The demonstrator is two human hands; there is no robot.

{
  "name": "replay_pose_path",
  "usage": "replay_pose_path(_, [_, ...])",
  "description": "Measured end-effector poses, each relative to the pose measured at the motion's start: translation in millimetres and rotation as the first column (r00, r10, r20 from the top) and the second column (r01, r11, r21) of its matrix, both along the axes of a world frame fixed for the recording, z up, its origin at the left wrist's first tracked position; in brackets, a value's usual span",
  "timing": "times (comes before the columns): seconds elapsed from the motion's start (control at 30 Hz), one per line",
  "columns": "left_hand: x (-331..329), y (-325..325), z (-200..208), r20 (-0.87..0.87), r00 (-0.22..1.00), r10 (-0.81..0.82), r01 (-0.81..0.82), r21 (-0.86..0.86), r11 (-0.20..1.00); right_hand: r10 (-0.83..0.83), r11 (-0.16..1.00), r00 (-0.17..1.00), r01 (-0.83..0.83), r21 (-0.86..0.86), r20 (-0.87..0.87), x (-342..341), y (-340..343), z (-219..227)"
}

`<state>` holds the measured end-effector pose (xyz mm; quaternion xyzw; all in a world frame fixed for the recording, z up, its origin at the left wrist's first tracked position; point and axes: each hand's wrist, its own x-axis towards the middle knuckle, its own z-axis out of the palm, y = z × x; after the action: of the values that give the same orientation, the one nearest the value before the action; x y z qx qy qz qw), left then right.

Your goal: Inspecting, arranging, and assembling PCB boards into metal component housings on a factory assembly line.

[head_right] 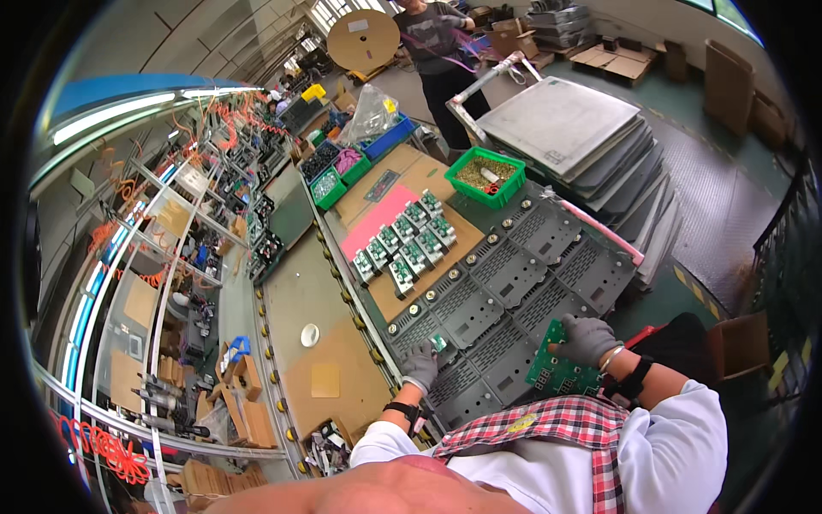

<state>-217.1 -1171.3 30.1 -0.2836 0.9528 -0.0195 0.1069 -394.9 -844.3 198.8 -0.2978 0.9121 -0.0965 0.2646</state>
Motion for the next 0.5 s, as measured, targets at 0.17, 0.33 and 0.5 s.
replay_pose_path(0.17, [0.6,-0.4,-17.0,0.080,0.997,-0.022,0.021,0.014,1.000,-0.013,0.999,0.999,0.012,-0.051,-0.034,-2.5,5.1,-0.7])
replay_pose_path(0.33, [3.9,0.5,-12.6,0.044,0.998,-0.050,0.049,0.035,0.998,-0.046,0.998,0.999,0.044,-0.053,-0.030,-5.0,10.2,1.3])
replay_pose_path(0.5, [3.9,8.9,8.3,-0.035,0.999,-0.003,0.006,0.095,0.995,-0.046,0.998,0.998,0.044,-0.047,-0.036,-6.1,14.7,3.3])
